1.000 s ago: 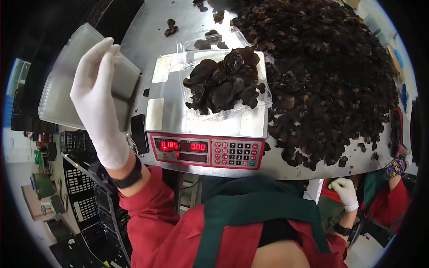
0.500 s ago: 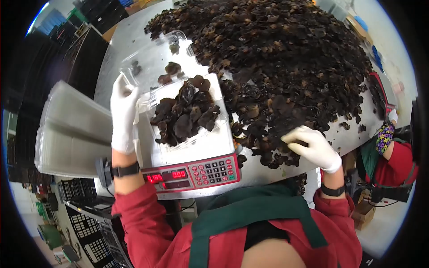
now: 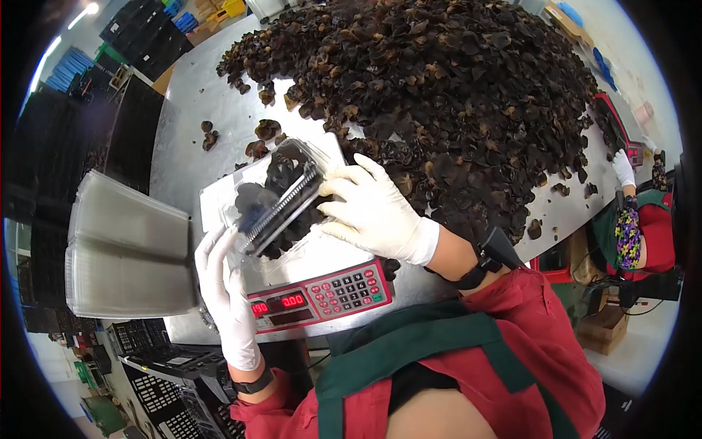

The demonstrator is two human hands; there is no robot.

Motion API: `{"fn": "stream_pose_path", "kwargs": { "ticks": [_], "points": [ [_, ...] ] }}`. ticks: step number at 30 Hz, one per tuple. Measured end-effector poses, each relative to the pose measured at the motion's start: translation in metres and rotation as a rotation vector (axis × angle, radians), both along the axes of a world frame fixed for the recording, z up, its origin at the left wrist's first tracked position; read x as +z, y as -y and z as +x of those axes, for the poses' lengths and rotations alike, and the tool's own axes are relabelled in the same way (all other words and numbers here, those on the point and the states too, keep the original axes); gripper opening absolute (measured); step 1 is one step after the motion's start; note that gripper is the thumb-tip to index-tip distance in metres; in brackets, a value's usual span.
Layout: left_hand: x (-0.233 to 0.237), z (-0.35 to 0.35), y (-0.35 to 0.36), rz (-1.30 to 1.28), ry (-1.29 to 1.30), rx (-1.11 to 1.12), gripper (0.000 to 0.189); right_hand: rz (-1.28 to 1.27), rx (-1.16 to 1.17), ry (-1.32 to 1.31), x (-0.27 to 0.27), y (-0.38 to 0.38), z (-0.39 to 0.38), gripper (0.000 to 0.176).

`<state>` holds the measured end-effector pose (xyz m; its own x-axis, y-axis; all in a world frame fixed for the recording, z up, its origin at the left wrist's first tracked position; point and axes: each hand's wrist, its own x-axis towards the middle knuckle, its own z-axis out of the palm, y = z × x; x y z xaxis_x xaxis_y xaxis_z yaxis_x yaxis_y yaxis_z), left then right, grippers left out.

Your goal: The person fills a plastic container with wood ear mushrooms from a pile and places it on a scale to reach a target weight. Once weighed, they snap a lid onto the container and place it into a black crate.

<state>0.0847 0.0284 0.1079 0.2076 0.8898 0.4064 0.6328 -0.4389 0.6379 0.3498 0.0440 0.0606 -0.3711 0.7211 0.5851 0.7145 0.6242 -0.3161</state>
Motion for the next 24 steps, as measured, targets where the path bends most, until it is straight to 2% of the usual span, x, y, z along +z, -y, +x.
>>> {"fn": "stream_pose_path", "kwargs": {
  "ticks": [3, 6, 9, 11, 13, 15, 16, 17, 19, 20, 21, 23, 24],
  "points": [
    [-0.011, -0.004, 0.007, -0.084, 0.130, -0.068, 0.039, 0.016, -0.041, -0.145, -0.002, 0.008, 0.010, 0.014],
    [-0.023, -0.008, 0.010, -0.055, 0.080, -0.052, 0.037, -0.054, -0.228, -0.380, 0.000, 0.014, 0.027, 0.020],
    [-0.028, -0.009, 0.009, -0.017, 0.080, -0.052, 0.036, -0.320, -0.199, -0.587, 0.015, 0.017, 0.025, 0.014],
    [-0.024, -0.004, 0.010, 0.006, 0.042, -0.016, 0.035, -0.037, -0.062, -0.409, 0.011, 0.018, 0.024, 0.008],
    [-0.019, 0.002, 0.010, 0.019, 0.056, -0.002, 0.034, 0.043, 0.030, -0.331, 0.012, 0.020, 0.011, 0.007],
    [-0.016, 0.003, 0.010, 0.033, 0.066, 0.014, 0.033, 0.019, 0.012, -0.302, 0.014, 0.021, -0.007, 0.017],
    [-0.015, 0.003, 0.010, 0.020, 0.069, 0.009, 0.032, -0.002, -0.037, -0.175, 0.006, 0.021, -0.008, 0.031],
    [-0.014, 0.003, 0.010, 0.006, 0.072, 0.001, 0.032, 0.000, -0.035, -0.177, 0.003, 0.023, -0.010, 0.031],
    [-0.019, 0.000, 0.009, 0.001, 0.078, -0.027, 0.030, -0.283, -0.130, 0.087, 0.000, 0.027, -0.015, 0.041],
    [-0.021, 0.000, 0.010, 0.023, 0.027, -0.020, 0.029, -0.318, -0.137, 0.082, -0.001, 0.028, -0.017, 0.049],
    [-0.022, 0.000, 0.010, 0.046, -0.023, -0.015, 0.029, -0.320, -0.142, 0.079, 0.001, 0.030, -0.016, 0.049],
    [-0.028, 0.000, 0.009, 0.092, -0.020, -0.015, 0.026, -0.366, -0.101, 0.061, 0.007, 0.033, -0.014, 0.039],
    [-0.031, -0.001, 0.009, 0.100, -0.005, -0.008, 0.025, -0.344, -0.033, -0.199, 0.004, 0.033, -0.008, 0.032]
  ]
}}
